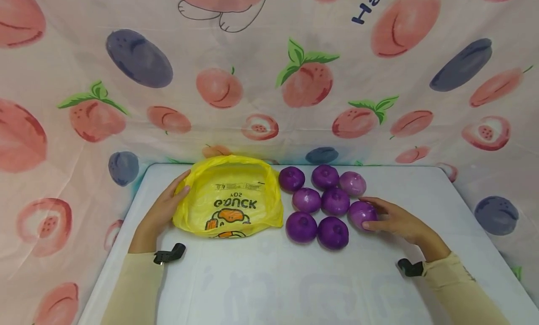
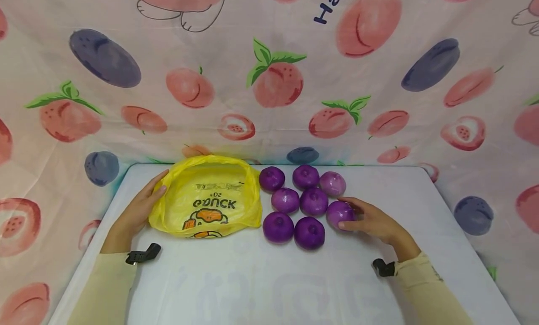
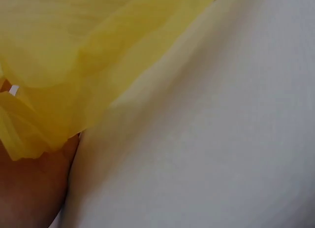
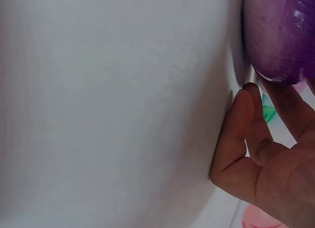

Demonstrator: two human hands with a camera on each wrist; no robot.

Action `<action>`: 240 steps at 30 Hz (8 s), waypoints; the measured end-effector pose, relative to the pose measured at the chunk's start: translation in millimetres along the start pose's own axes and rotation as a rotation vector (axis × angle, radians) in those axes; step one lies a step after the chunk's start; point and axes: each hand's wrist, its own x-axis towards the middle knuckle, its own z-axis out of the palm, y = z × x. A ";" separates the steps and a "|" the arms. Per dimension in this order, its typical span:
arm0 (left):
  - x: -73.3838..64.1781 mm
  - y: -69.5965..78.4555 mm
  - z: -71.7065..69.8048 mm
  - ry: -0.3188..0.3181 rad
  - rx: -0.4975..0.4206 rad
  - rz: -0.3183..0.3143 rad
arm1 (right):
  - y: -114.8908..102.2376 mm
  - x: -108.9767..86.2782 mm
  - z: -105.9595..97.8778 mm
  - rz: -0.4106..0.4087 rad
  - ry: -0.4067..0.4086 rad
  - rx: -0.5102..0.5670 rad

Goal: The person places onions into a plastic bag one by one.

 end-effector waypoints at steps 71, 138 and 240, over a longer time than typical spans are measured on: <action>2.6 -11.7 1.9 -0.017 -0.091 0.040 | -120.1 35.2 32.4 -0.115 0.100 0.120; 3.2 -12.1 -0.3 -0.015 -0.081 0.049 | -241.4 151.1 163.6 -0.049 0.053 0.234; 2.2 -12.3 -1.0 -0.030 -0.141 0.058 | -261.1 209.9 234.4 -0.144 0.132 0.097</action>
